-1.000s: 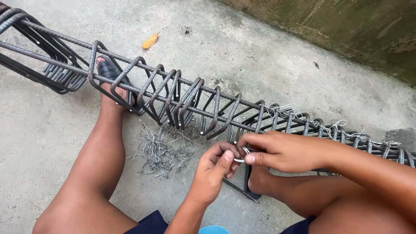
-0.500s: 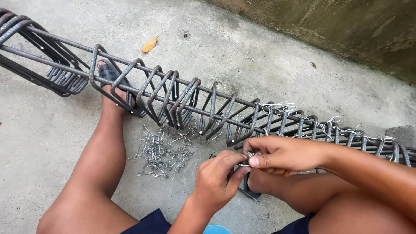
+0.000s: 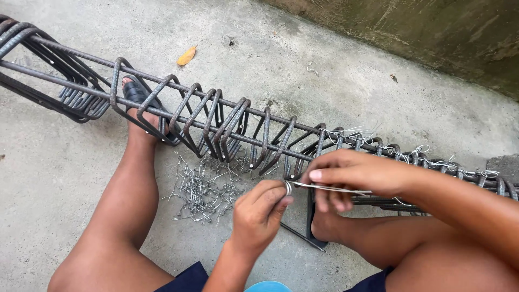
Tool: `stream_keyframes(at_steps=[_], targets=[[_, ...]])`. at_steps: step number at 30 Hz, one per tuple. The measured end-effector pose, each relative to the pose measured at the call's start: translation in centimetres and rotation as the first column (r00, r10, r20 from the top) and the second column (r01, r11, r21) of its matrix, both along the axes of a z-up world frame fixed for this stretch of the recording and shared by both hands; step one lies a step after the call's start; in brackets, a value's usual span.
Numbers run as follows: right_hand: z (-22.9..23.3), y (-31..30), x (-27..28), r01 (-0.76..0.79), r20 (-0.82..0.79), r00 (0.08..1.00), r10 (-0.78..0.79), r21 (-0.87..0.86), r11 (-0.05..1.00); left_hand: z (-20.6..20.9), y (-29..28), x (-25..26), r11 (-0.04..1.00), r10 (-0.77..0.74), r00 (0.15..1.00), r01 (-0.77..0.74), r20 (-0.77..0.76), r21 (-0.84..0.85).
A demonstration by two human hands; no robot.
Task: The person sits on the floor and ties a rebar cage using wire and a manual twisting tool. They pick up wire pieces, wrap them around the rebar intersections, and twist them tight to secure the structure.
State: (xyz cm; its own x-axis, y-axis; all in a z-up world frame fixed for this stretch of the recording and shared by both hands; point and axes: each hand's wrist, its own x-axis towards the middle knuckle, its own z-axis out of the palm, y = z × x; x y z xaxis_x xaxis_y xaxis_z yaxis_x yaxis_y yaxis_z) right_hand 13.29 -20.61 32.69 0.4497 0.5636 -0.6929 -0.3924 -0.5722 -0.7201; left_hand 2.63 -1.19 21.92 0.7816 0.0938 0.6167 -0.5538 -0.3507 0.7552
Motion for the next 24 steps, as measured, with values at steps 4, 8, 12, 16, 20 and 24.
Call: stream_keyframes(at_steps=[4, 8, 12, 16, 20, 24], targets=[[0.3, -1.2, 0.6, -0.056, -0.043, 0.997, 0.059, 0.068, 0.996, 0.8, 1.9, 0.1, 0.995, 0.035, 0.998, -0.030, -0.052, 0.096], [0.4, -0.8, 0.0, -0.141, -0.009, 0.990, 0.141, -0.007, 0.990, 0.7, 1.7, 0.0, 0.998, 0.046, 0.968, -0.036, -0.246, 0.047], [0.1, 0.3, -1.0, -0.112, 0.081, 0.990, 0.119, -0.076, 0.991, 2.1, 1.3, 0.0, 0.994, 0.099, 0.966, -0.088, -0.241, 0.057], [-1.5, 0.5, -2.4, -0.074, 0.074, 0.995, 0.073, 0.008, 0.997, 1.7, 0.0, 0.0, 0.992, 0.118, 0.971, -0.124, -0.207, -0.019], [-2.1, 1.1, -2.9, -0.012, 0.054, 0.998, 0.010, 0.036, 0.999, 0.9, -0.3, 0.2, 0.985, 0.140, 0.967, -0.158, -0.212, -0.068], [-3.2, 1.0, -3.2, 0.052, -0.061, 0.997, -0.044, 0.132, 0.990, -0.5, 0.1, 0.9, 0.981, 0.158, 0.968, -0.177, -0.197, -0.080]])
